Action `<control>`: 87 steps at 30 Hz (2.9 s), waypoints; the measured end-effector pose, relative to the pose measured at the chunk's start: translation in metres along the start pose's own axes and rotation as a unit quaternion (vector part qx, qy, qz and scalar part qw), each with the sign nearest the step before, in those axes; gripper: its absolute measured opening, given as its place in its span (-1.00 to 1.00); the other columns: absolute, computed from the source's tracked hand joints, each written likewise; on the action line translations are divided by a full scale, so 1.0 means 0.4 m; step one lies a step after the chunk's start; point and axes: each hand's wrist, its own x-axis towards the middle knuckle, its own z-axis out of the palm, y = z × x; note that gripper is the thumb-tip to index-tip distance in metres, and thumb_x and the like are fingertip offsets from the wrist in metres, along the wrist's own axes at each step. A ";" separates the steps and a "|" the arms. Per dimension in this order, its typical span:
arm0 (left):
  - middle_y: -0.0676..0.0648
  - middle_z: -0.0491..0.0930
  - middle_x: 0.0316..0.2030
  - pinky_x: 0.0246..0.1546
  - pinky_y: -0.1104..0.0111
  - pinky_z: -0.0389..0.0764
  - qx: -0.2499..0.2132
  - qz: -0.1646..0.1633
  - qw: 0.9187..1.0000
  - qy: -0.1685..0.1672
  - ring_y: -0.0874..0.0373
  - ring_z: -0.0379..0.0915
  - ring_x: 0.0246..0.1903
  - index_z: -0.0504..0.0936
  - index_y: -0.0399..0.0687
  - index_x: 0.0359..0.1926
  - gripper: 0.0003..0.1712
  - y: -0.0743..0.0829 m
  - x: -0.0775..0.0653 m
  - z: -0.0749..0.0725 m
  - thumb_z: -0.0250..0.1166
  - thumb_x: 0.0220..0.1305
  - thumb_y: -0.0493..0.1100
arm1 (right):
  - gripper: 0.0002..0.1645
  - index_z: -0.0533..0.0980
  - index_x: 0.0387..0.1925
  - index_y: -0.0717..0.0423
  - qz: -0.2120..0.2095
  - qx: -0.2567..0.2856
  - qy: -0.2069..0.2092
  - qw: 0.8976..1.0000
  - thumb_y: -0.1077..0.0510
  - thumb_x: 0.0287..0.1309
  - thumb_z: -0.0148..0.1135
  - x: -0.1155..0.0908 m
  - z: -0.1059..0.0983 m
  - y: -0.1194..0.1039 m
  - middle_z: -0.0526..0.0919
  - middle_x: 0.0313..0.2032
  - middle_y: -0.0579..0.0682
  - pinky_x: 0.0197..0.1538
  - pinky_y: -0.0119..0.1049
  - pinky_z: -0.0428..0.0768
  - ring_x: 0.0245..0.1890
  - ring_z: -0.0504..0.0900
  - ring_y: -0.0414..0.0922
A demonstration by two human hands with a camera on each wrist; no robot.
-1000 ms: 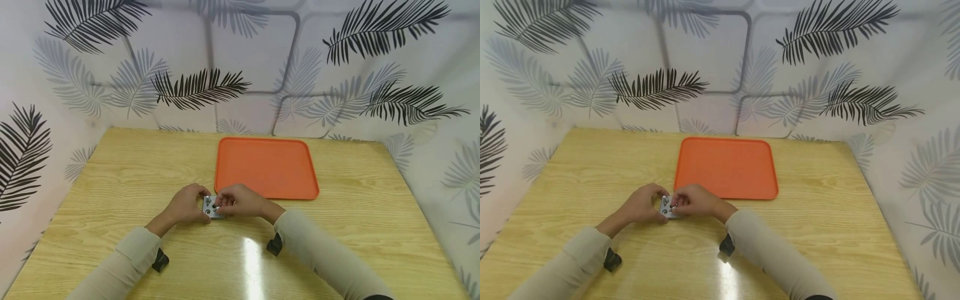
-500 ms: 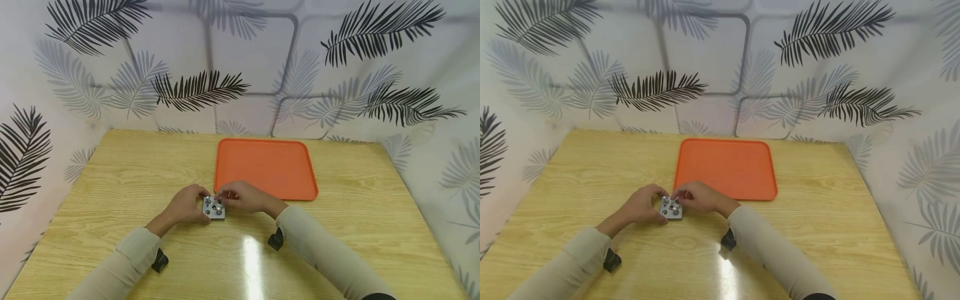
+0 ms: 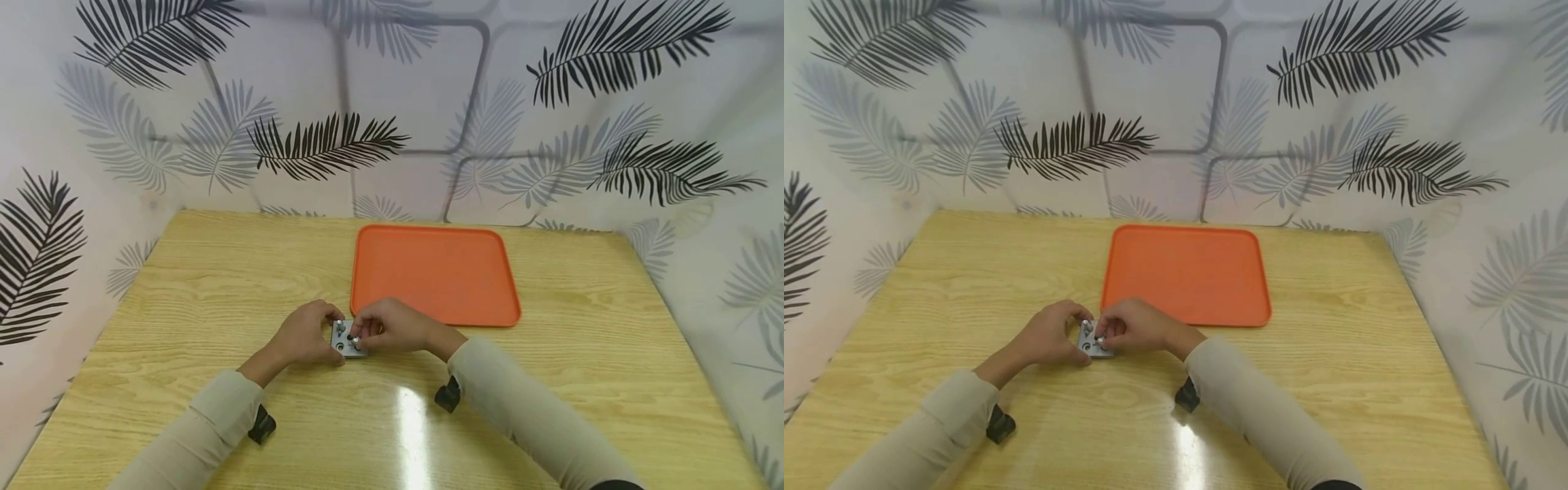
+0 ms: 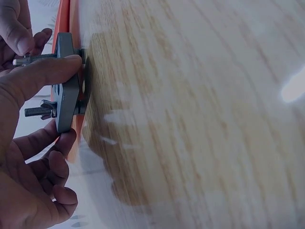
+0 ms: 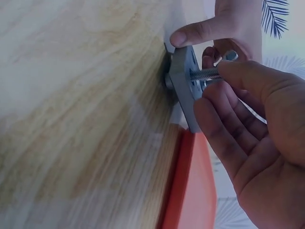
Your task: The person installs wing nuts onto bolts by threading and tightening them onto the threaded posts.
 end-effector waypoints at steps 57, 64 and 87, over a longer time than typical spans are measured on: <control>-0.12 0.62 -0.05 0.04 0.04 0.59 -0.001 -0.007 1.000 -0.009 -0.05 0.56 -0.02 0.63 -0.16 0.03 -0.26 -0.001 0.005 0.005 0.67 -0.27 -0.06 | -0.71 0.60 0.01 0.24 -0.004 0.053 -0.010 0.999 0.29 0.25 0.25 -0.009 -0.002 0.012 0.68 -0.35 0.06 -0.30 -0.46 0.62 -0.45 0.57 -0.33; -0.12 0.62 -0.07 -0.02 0.09 0.59 -0.003 -0.007 1.000 -0.005 -0.01 0.56 -0.07 0.64 -0.16 0.00 -0.27 -0.003 0.006 0.007 0.67 -0.29 -0.08 | -0.88 0.63 -0.19 0.17 -0.008 0.017 0.004 1.000 0.24 0.22 0.32 -0.005 0.004 0.008 0.67 -0.39 0.01 -0.31 -0.49 0.58 -0.44 0.53 -0.35; -0.11 0.62 -0.06 0.02 0.07 0.60 -0.001 -0.001 1.000 -0.002 -0.02 0.56 -0.04 0.64 -0.16 0.01 -0.27 -0.008 0.010 0.009 0.68 -0.29 -0.06 | -0.76 0.63 -0.09 0.17 -0.021 -0.014 0.007 1.000 0.28 0.21 0.20 -0.008 -0.011 0.015 0.69 -0.37 -0.01 -0.29 -0.50 0.58 -0.44 0.53 -0.38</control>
